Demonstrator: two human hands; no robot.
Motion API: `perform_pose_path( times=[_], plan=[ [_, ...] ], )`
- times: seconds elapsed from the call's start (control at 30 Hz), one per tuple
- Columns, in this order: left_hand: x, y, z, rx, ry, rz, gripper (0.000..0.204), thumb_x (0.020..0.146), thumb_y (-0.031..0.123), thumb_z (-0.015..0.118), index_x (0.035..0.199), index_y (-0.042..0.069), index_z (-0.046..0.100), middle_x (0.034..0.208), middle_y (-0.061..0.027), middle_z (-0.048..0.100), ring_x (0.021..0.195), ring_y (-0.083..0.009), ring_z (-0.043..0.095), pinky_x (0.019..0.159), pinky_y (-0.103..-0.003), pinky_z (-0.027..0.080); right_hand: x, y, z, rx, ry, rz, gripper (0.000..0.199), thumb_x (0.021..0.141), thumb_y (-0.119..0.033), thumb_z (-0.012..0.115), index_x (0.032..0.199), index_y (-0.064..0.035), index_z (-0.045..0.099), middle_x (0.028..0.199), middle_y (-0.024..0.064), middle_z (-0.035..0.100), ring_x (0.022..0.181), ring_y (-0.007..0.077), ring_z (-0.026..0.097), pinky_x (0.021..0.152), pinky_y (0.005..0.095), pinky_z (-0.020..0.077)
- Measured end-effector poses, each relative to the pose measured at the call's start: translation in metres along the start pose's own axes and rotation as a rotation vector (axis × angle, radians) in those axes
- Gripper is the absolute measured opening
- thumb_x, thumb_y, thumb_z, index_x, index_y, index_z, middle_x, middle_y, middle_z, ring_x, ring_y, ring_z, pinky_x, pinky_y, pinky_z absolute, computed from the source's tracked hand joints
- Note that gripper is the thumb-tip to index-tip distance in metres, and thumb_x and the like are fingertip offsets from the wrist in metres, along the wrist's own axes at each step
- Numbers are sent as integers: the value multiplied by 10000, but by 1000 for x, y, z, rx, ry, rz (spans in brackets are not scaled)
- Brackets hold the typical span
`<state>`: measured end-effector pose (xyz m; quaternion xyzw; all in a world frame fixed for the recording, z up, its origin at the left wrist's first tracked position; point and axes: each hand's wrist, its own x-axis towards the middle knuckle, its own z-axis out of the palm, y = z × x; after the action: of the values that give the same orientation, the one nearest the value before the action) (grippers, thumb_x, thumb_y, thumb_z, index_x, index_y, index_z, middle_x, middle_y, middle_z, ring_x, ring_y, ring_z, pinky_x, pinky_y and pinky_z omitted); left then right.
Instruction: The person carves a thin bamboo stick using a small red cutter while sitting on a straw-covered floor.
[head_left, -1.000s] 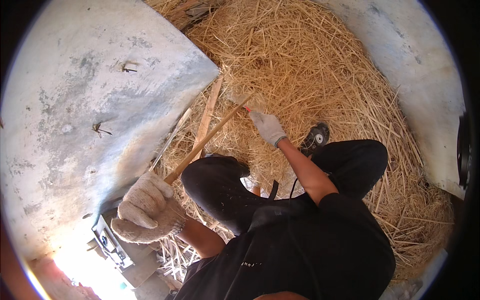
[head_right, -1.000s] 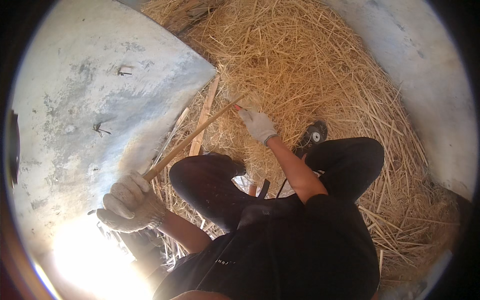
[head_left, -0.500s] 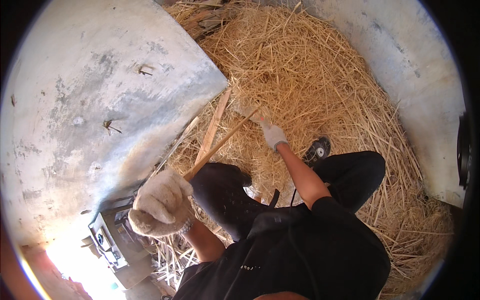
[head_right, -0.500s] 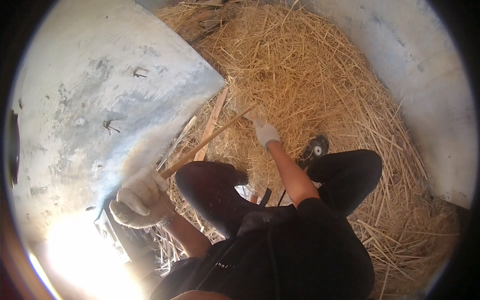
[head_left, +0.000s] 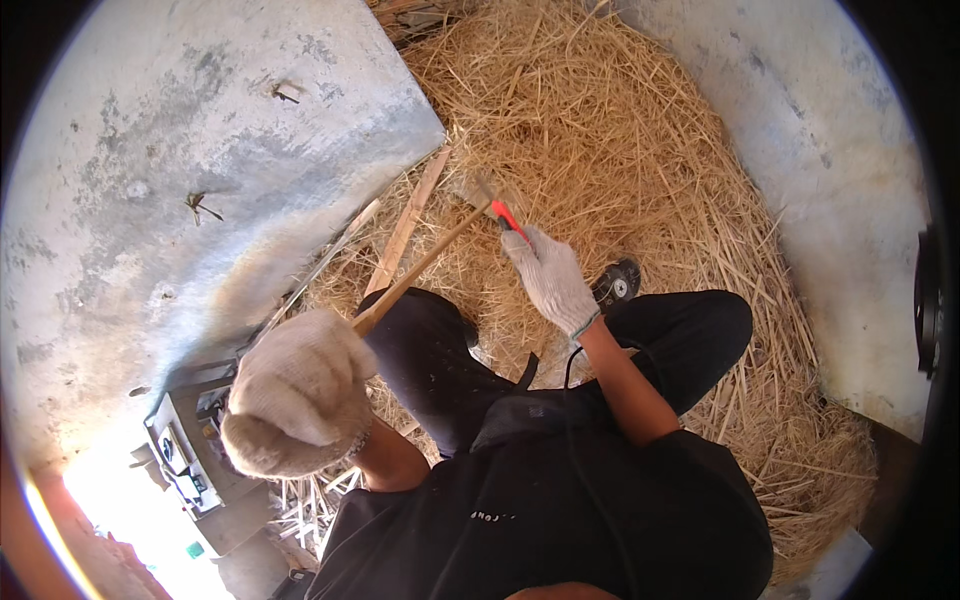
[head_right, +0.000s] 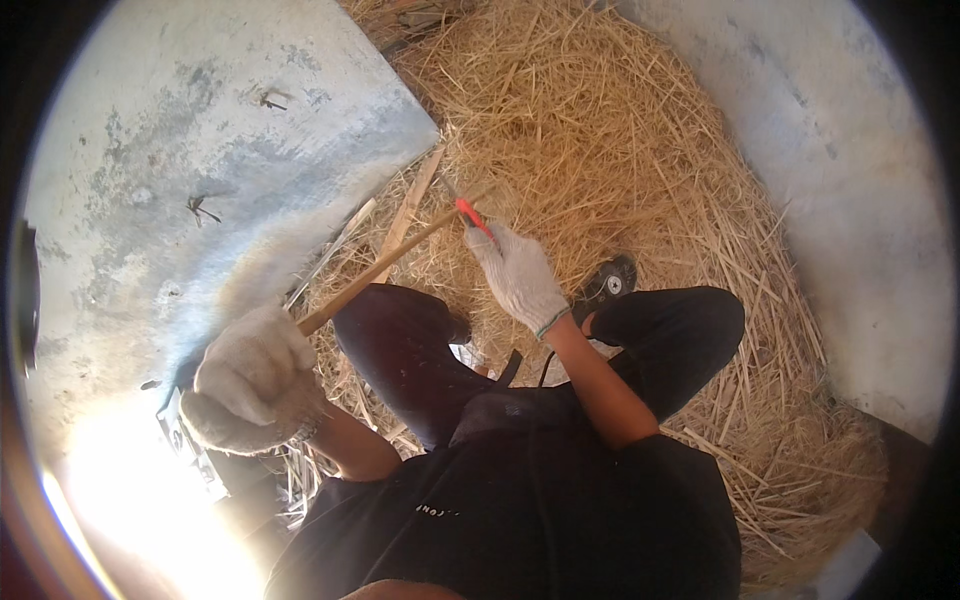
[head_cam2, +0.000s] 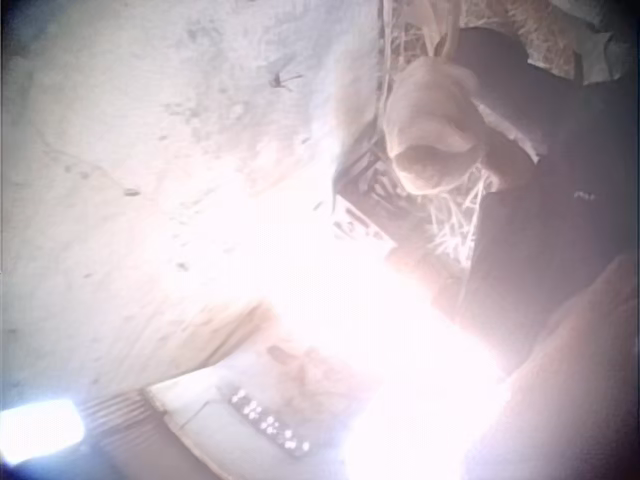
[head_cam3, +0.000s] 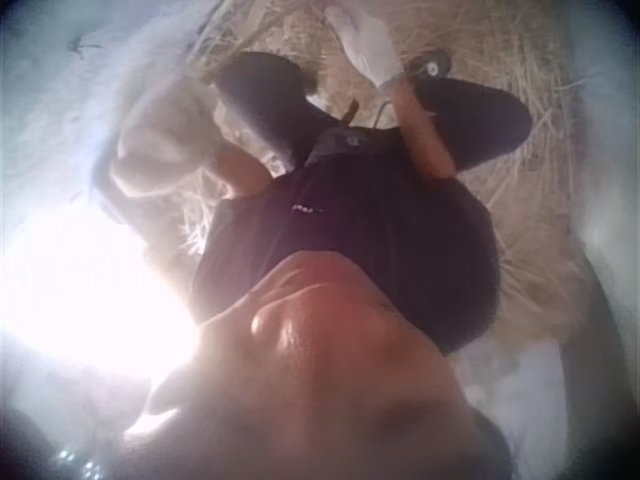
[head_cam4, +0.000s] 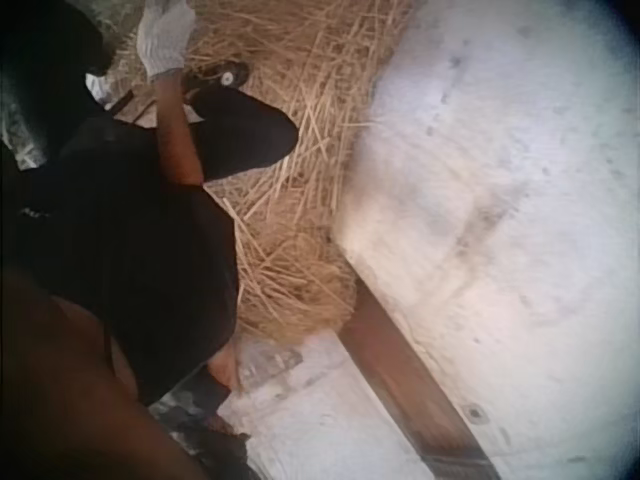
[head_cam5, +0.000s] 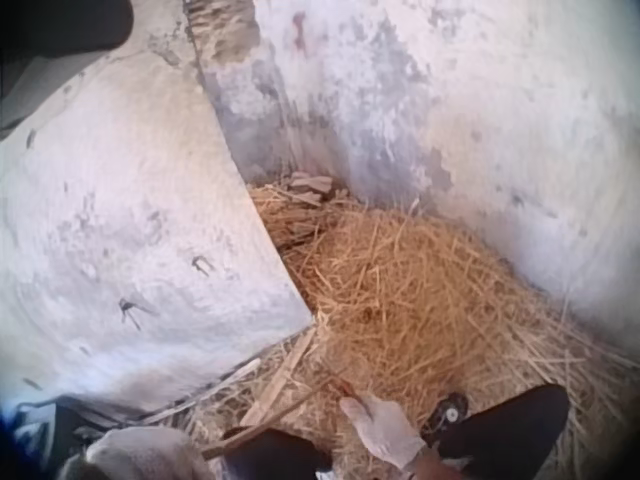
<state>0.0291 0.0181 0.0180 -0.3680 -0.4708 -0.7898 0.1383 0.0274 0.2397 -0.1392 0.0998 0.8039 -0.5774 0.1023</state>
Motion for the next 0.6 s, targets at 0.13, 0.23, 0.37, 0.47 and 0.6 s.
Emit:
perform_pose_path(
  times=[0.13, 0.23, 0.37, 0.47, 0.6],
  plan=[
    [3, -3, -2, -57, -69, -119, 579, 1067, 442, 401, 688, 57, 609, 558, -63, 532, 460, -217, 499, 486, -398, 460, -14, 2, 13, 57, 23, -77, 520, 1034, -510, 522, 1067, -1, 625, 665, 179, 541, 591, 318, 547, 607, 424, 454],
    [9, -2, 5, 112, 102, -127, 595, 1053, 517, 417, 644, 110, 559, 563, -31, 433, 495, -189, 429, 486, -420, 425, -24, -7, 18, 59, 10, -57, 497, 1035, -496, 531, 1057, -6, 612, 653, 169, 530, 579, 313, 558, 593, 427, 452],
    [21, -9, 10, 252, 348, -21, 632, 999, 653, 460, 673, 131, 603, 568, -16, 448, 478, -176, 423, 500, -417, 429, -40, -35, 15, 95, -73, -82, 452, 1040, -468, 539, 1016, -21, 602, 649, 162, 524, 583, 314, 596, 579, 443, 451],
    [17, -6, -10, 150, 237, 11, 638, 1005, 653, 446, 683, 126, 609, 558, -17, 471, 450, -175, 410, 491, -417, 461, -53, -60, 12, 106, -123, -194, 417, 1049, -435, 526, 965, -36, 609, 633, 170, 554, 602, 357, 630, 565, 441, 455],
    [12, -10, -5, 105, 132, 52, 651, 1027, 638, 407, 721, 104, 623, 544, -30, 497, 432, -172, 418, 450, -374, 454, -68, -76, 11, 114, -132, -349, 344, 1046, -361, 550, 972, -36, 634, 632, 166, 571, 599, 346, 631, 553, 400, 453]
  ],
)
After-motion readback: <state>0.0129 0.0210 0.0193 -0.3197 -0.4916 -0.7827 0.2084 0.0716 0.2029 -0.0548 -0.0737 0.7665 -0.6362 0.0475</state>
